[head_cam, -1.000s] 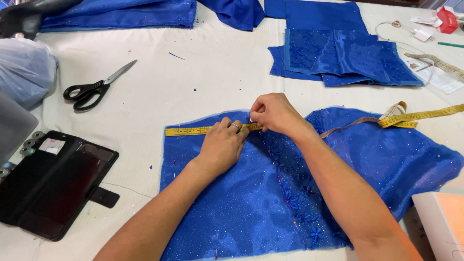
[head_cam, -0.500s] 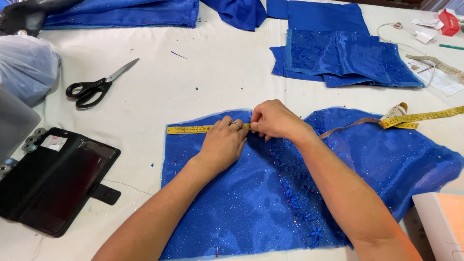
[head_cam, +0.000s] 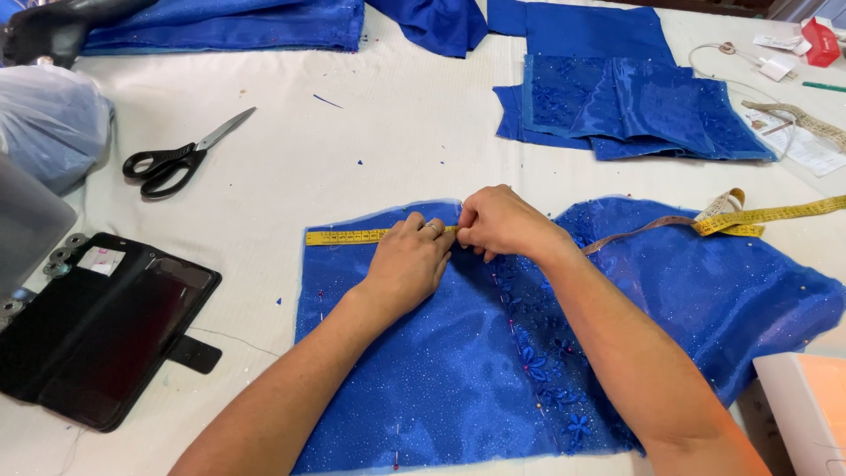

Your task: Measuring and marking a blue fabric garment piece using a measuring tape and chalk on a work table.

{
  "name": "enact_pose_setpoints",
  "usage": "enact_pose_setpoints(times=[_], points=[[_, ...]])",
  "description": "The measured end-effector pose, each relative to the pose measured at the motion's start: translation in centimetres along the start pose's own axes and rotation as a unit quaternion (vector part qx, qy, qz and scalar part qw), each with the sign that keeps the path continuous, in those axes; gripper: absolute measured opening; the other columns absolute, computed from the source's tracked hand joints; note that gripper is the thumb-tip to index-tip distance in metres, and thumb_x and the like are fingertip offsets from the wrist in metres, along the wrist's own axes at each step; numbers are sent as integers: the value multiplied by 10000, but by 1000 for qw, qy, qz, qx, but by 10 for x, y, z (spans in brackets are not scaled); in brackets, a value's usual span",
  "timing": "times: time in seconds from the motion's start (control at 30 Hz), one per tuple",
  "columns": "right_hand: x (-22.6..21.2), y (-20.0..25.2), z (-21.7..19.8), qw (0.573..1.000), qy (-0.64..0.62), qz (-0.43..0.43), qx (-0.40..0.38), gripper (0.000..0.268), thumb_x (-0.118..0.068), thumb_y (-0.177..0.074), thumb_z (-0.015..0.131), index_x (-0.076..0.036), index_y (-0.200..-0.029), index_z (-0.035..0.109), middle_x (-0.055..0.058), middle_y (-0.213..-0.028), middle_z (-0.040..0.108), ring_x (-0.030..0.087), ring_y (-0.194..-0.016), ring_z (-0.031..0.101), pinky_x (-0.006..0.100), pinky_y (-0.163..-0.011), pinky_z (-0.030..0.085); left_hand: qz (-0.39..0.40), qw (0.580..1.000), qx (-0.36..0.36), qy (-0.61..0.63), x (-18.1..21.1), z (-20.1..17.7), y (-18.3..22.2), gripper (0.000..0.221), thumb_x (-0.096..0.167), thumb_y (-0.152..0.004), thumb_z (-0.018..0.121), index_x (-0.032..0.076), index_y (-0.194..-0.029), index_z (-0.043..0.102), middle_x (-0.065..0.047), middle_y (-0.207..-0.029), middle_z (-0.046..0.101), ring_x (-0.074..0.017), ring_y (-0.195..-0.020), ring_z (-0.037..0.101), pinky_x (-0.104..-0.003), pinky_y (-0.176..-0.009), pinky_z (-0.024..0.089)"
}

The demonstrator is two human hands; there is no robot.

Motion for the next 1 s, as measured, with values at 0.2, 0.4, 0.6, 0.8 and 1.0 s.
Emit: enact_pose_setpoints(times=[0.2, 0.4, 0.6, 0.8, 1.0], points=[[11, -12, 5, 1000, -11, -8, -2, 163, -149, -814, 709, -14, -894, 752, 173, -642, 720, 190, -492, 704, 305, -483, 591, -1, 1000, -5, 3, -1, 5, 0, 270, 242, -944, 563, 128, -1134, 718, -53, -987, 641, -244, -969, 538, -355, -854, 480], [42, -28, -41, 946, -310, -39, 83, 305, -92, -901, 582, 85, -1143, 637, 73, -800, 617, 93, -670, 621, 235, -581, 597, -33, 996, -56, 67, -12, -11, -5, 309, 206, -956, 550, 105, -1214, 685, -77, -1076, 668, -242, -1019, 574, -347, -881, 483], [85, -50, -53, 808, -588, 8, 29, 164, -180, -890, 552, -49, -938, 638, 38, -821, 554, 112, -732, 583, 201, -621, 529, -194, 975, -103, 29, -110, -22, 4, 115, 225, -799, 753, 166, -896, 775, -79, -906, 675, -322, -919, 643, -443, -790, 563], [41, 0, -67, 984, -168, -20, 48, 248, -168, -805, 777, 56, -890, 711, 38, -664, 474, 109, -612, 438, 202, -499, 352, -341, 917, -205, 23, -183, -14, 47, 105, 133, -698, 788, 219, -758, 794, -65, -756, 724, -330, -813, 708, -477, -742, 555], [86, -29, -40, 994, 104, 21, -11, 329, -304, -673, 902, -147, -954, 837, 60, -805, 768, 240, -863, 716, 360, -787, 555, -356, 899, -246, 73, -190, -10, 46, 253, 170, -672, 843, 190, -920, 800, -124, -935, 751, -383, -1009, 701, -531, -864, 524]])
Point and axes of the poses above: each hand's wrist, its own y-axis away from the middle knuckle, its own z-axis out of the palm, x = y × z, the point moved 10 cm from there along -y, towards the middle knuckle
